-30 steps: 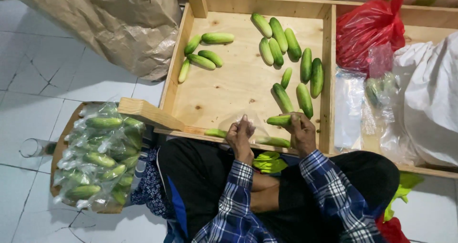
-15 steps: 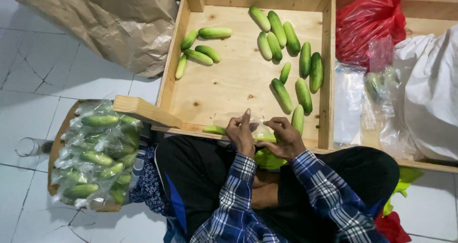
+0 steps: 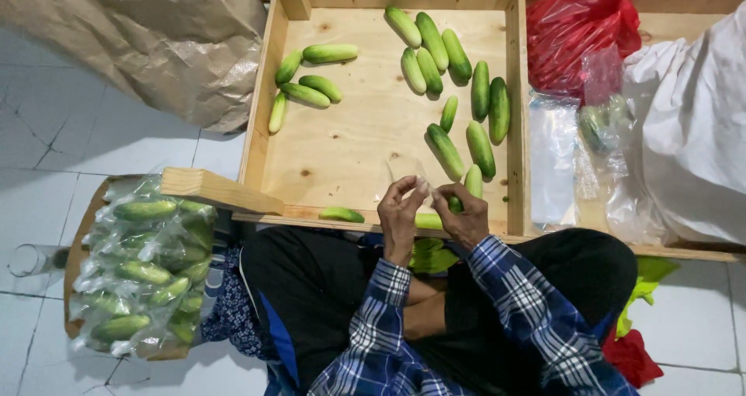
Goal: Wiping cucumbers with a cloth and packing them into individual plastic bags
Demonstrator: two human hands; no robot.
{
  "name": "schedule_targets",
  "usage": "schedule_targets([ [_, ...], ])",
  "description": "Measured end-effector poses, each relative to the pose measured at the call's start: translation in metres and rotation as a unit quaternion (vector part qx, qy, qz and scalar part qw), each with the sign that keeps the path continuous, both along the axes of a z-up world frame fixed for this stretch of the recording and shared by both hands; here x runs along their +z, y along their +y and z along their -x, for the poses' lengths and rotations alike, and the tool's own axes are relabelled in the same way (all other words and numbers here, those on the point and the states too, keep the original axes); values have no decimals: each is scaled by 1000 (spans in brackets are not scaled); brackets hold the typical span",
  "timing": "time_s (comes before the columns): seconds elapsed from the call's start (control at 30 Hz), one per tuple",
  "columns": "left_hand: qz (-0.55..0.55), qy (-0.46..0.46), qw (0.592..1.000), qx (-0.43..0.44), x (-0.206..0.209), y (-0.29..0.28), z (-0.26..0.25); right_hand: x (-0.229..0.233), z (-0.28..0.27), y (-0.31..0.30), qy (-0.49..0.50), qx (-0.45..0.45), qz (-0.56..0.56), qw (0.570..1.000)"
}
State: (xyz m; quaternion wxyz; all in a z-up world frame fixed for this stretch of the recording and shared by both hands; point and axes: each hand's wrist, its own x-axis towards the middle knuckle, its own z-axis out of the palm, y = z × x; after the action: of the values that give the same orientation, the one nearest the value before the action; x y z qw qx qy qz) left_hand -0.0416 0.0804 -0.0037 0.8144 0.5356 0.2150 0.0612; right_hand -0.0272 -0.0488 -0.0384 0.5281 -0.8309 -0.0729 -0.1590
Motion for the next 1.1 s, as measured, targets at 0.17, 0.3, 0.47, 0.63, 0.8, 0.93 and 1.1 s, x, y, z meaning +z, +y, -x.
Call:
schedule_targets([
  [0.17, -115, -2, 993, 13, -44, -2, -4, 13, 2, 6, 15, 14, -25, 999],
  [0.3, -219, -32, 974, 37, -27, 4, -1, 23, 5, 8, 20, 40, -50, 998],
  [0.47, -290, -97, 952, 24, -15, 9, 0, -2, -2, -6, 44, 60, -50, 996],
  [0.63, -322, -140, 936, 12, -11, 12, 0, 7, -2, -6, 65, 56, -67, 994],
  [0.8, -342, -122, 932, -9, 0, -2, 9, 5, 6, -9, 52, 33, -76, 995],
  [0.93, -298, -85, 950, -30, -12, -5, 10, -6, 9, -12, 51, 18, -88, 995],
  [1.1, -366, -124, 921, -46, 0, 18, 12, -4, 5, -18, 53, -23, -126, 990],
])
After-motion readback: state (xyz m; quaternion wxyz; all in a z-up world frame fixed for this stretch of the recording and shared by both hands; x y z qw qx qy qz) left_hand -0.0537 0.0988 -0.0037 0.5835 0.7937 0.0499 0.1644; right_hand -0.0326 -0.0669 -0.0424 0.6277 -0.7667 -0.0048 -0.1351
